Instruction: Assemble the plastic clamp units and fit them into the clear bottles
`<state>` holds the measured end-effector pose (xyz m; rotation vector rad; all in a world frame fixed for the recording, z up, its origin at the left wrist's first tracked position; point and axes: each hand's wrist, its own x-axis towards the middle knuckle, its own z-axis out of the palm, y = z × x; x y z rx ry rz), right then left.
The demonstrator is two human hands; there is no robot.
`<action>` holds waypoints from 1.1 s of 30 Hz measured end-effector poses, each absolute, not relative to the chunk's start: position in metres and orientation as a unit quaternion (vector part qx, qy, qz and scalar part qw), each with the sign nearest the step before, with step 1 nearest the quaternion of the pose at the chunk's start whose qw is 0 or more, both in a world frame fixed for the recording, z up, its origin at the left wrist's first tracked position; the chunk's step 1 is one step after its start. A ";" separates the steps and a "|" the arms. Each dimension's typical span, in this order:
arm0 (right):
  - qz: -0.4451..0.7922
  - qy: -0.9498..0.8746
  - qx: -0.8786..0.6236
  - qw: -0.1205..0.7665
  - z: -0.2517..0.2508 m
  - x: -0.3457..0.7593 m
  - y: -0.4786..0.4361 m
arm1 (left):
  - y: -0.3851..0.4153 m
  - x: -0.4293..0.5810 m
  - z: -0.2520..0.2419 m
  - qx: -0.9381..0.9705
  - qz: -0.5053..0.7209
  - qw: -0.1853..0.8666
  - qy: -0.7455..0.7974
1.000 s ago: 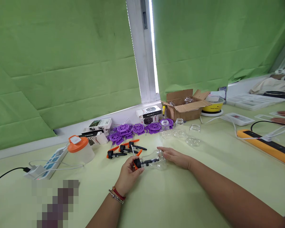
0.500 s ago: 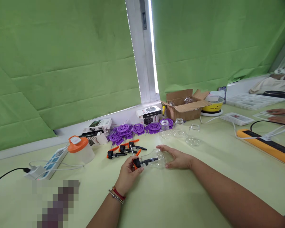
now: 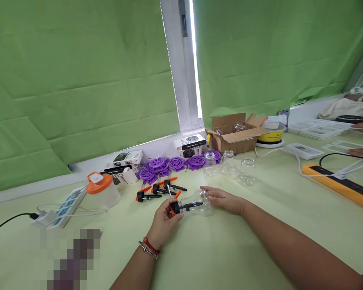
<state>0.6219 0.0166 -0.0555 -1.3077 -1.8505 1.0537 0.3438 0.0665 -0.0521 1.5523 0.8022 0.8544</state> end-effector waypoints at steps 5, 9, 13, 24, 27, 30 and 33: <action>0.387 -0.700 -0.506 0.323 -0.059 0.620 0.018 | 0.066 0.344 -0.051 0.660 0.358 0.565 0.341; 0.399 -0.697 -0.502 0.321 -0.062 0.625 0.017 | 0.066 0.344 -0.050 0.658 0.362 0.561 0.348; 0.415 -0.713 -0.447 0.346 -0.063 0.628 0.016 | 0.067 0.344 -0.051 0.657 0.367 0.559 0.350; 0.421 -0.700 -0.459 0.350 -0.061 0.627 0.017 | 0.067 0.344 -0.051 0.658 0.366 0.560 0.347; 0.435 -0.691 -0.463 0.346 -0.060 0.627 0.017 | 0.066 0.344 -0.052 0.661 0.360 0.562 0.344; 0.443 -0.688 -0.462 0.341 -0.057 0.625 0.017 | 0.065 0.345 -0.052 0.662 0.357 0.565 0.338; 0.437 -0.687 -0.470 0.340 -0.053 0.622 0.016 | 0.065 0.346 -0.053 0.666 0.355 0.564 0.334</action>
